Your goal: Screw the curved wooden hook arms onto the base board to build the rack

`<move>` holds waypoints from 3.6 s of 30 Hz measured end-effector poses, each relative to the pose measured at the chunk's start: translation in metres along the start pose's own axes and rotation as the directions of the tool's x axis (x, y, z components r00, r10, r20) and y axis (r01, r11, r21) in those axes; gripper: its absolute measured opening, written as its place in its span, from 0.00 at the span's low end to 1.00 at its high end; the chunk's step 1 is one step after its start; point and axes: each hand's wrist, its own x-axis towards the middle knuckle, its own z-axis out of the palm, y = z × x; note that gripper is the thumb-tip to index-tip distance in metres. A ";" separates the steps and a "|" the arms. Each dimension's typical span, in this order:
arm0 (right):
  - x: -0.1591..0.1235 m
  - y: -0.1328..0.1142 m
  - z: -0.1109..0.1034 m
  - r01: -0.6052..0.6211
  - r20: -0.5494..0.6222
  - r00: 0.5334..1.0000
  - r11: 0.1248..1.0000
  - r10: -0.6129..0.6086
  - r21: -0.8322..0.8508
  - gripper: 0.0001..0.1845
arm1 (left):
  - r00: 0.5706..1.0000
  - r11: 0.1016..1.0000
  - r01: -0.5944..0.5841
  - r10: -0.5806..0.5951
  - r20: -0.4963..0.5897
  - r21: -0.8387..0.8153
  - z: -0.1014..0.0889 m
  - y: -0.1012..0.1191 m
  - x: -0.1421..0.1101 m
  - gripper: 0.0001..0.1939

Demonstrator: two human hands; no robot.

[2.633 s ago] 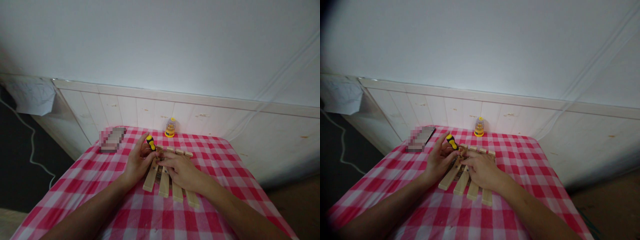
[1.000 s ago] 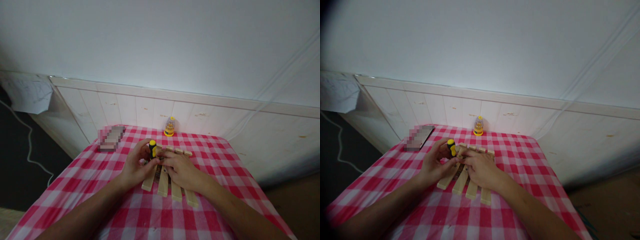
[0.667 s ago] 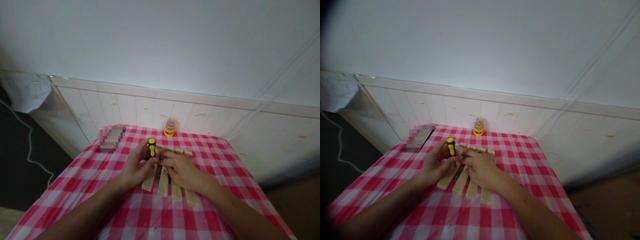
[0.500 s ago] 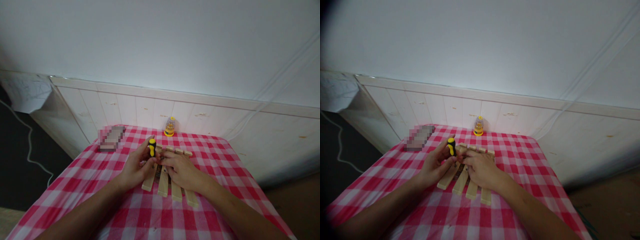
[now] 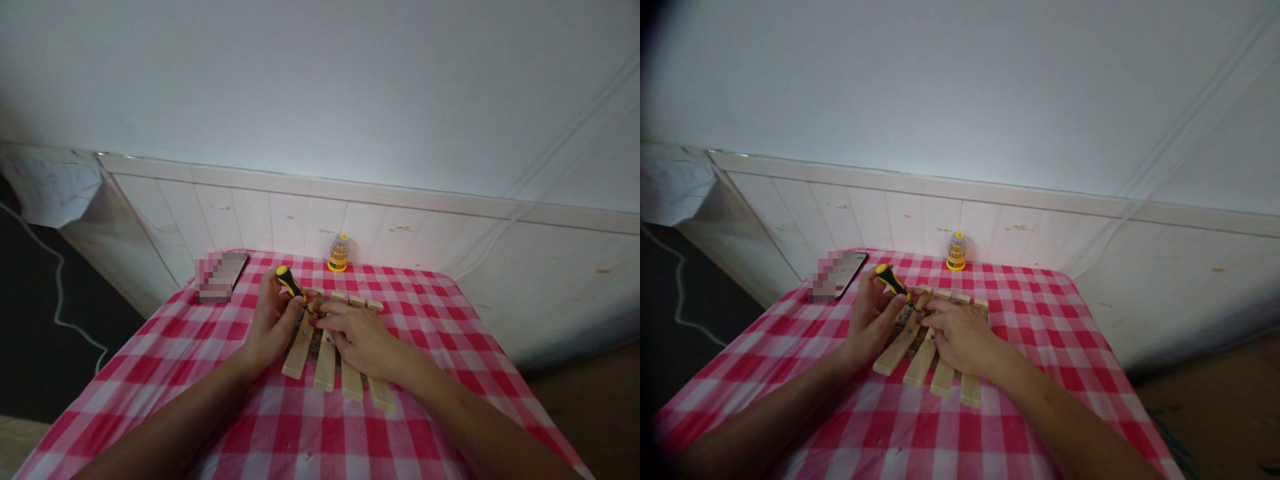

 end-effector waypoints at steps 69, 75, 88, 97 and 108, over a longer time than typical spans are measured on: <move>-0.002 -0.001 -0.002 -0.018 -0.002 1.000 1.000 0.018 -0.013 0.23 | 0.999 0.959 0.038 -0.027 -0.044 0.282 -0.009 0.007 0.002 0.16; 0.000 -0.001 -0.002 -0.016 0.019 1.000 1.000 0.016 -0.023 0.26 | 0.996 0.965 0.083 -0.076 -0.036 0.250 -0.008 0.021 0.000 0.25; 0.001 -0.005 -0.005 -0.038 0.029 0.999 0.999 0.038 0.026 0.26 | 0.994 0.948 -0.107 0.094 0.057 0.299 -0.010 0.008 -0.004 0.36; 0.001 -0.005 -0.004 -0.028 0.026 0.999 0.999 0.027 0.021 0.25 | 0.987 0.937 -0.159 0.143 0.074 0.312 -0.010 0.005 -0.003 0.35; 0.001 -0.004 -0.003 -0.022 0.006 1.000 1.000 0.022 -0.021 0.24 | 0.982 0.926 -0.176 0.139 0.132 0.335 -0.011 0.004 -0.005 0.32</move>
